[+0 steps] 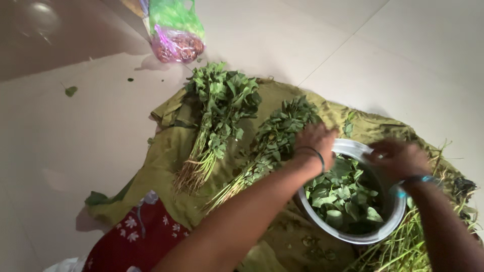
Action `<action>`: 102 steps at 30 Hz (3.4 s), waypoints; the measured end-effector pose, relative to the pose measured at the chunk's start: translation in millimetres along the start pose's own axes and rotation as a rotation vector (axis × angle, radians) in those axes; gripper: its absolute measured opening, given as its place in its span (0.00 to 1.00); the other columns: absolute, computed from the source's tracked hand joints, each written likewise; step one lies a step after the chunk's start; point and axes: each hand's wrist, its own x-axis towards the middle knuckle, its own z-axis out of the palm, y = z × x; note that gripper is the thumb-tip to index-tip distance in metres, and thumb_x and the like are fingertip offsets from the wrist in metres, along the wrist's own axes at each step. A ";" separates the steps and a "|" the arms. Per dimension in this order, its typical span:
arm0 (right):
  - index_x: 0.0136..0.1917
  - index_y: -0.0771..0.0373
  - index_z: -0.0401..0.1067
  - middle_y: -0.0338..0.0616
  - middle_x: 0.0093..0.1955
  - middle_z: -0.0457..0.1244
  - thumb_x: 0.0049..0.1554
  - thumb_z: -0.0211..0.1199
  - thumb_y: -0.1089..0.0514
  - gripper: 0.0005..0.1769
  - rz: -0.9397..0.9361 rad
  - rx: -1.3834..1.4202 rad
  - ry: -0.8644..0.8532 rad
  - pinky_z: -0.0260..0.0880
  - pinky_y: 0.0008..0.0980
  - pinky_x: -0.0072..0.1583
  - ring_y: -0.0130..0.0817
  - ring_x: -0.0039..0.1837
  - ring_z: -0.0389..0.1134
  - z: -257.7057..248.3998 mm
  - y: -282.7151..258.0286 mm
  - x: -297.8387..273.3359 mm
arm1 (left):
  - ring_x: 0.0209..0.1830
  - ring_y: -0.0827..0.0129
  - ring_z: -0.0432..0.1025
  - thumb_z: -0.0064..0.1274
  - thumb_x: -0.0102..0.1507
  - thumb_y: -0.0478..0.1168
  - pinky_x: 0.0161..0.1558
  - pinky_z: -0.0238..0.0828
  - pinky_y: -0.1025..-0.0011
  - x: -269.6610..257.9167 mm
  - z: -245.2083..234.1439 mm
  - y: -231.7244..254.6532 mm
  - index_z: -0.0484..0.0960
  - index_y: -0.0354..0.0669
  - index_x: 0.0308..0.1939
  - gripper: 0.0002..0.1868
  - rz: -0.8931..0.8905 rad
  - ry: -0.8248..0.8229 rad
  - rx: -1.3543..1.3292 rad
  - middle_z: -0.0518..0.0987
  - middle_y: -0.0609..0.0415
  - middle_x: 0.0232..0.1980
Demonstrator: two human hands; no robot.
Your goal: The person plucks leaves from stalks by hand and with shears, placing the leaves into a bowl.
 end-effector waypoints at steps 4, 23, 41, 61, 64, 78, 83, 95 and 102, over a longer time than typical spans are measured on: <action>0.58 0.50 0.84 0.42 0.58 0.73 0.58 0.71 0.43 0.18 0.022 -0.037 0.151 0.74 0.41 0.64 0.40 0.56 0.75 -6.2 11.6 44.7 | 0.45 0.57 0.77 0.52 0.64 0.65 0.51 0.76 0.57 14.3 20.5 -44.6 0.82 0.43 0.52 0.30 -0.129 -0.197 -0.261 0.83 0.47 0.45; 0.61 0.59 0.82 0.51 0.48 0.76 0.55 0.74 0.45 0.24 0.248 -0.001 -0.241 0.76 0.43 0.54 0.45 0.47 0.77 118.1 59.5 242.1 | 0.39 0.58 0.80 0.38 0.65 0.71 0.42 0.76 0.55 50.8 96.3 -86.2 0.82 0.55 0.60 0.35 -0.105 -0.485 -0.746 0.83 0.47 0.36; 0.67 0.46 0.76 0.48 0.67 0.70 0.58 0.65 0.39 0.26 -0.080 -0.222 -0.312 0.68 0.52 0.70 0.49 0.65 0.71 141.3 79.7 258.3 | 0.34 0.58 0.77 0.32 0.72 0.69 0.40 0.72 0.59 29.1 88.4 -87.4 0.83 0.36 0.46 0.39 -0.049 -0.319 -0.767 0.80 0.48 0.33; 0.56 0.68 0.78 0.53 0.51 0.74 0.49 0.71 0.65 0.19 -0.225 0.807 0.029 0.77 0.34 0.53 0.38 0.50 0.76 68.2 -142.8 -12.4 | 0.27 0.66 0.77 0.55 0.68 0.45 0.24 0.69 0.66 18.8 81.3 -130.1 0.83 0.48 0.40 0.07 -0.512 0.096 -1.699 0.81 0.55 0.32; 0.55 0.69 0.79 0.52 0.46 0.74 0.54 0.70 0.59 0.17 -0.228 0.814 0.030 0.75 0.34 0.47 0.36 0.45 0.75 86.3 -151.4 -50.1 | 0.30 0.71 0.77 0.50 0.69 0.47 0.29 0.74 0.70 -25.1 54.2 -145.0 0.83 0.49 0.44 0.10 -0.566 0.003 -1.452 0.83 0.59 0.36; 0.51 0.71 0.80 0.47 0.45 0.73 0.60 0.64 0.57 0.14 -0.067 0.904 0.031 0.69 0.32 0.42 0.32 0.43 0.72 81.7 -119.8 -107.7 | 0.35 0.61 0.82 0.53 0.66 0.39 0.38 0.77 0.60 -113.8 91.3 -148.8 0.89 0.35 0.38 0.13 0.009 -0.214 -0.467 0.87 0.48 0.36; 0.52 0.67 0.78 0.45 0.45 0.73 0.58 0.64 0.57 0.13 -0.048 1.006 -0.043 0.69 0.29 0.42 0.28 0.43 0.73 79.1 -113.5 -134.6 | 0.32 0.65 0.72 0.48 0.73 0.44 0.37 0.69 0.60 -104.4 98.8 -157.7 0.85 0.39 0.48 0.14 -0.034 0.059 -0.466 0.80 0.51 0.36; 0.54 0.68 0.78 0.41 0.40 0.72 0.55 0.66 0.57 0.16 -0.023 1.076 -0.105 0.66 0.27 0.40 0.26 0.39 0.69 96.0 -118.1 -157.5 | 0.30 0.79 0.70 0.58 0.65 0.43 0.31 0.67 0.76 -118.3 107.9 -119.5 0.87 0.43 0.44 0.10 -0.085 -0.221 -1.207 0.82 0.61 0.36; 0.54 0.70 0.80 0.46 0.38 0.71 0.58 0.68 0.57 0.15 -0.031 0.835 -0.059 0.62 0.32 0.38 0.30 0.36 0.64 126.3 -96.0 -158.6 | 0.35 0.74 0.75 0.55 0.64 0.44 0.38 0.71 0.73 -116.1 111.7 -126.1 0.86 0.39 0.42 0.13 0.096 -0.213 -0.914 0.84 0.56 0.36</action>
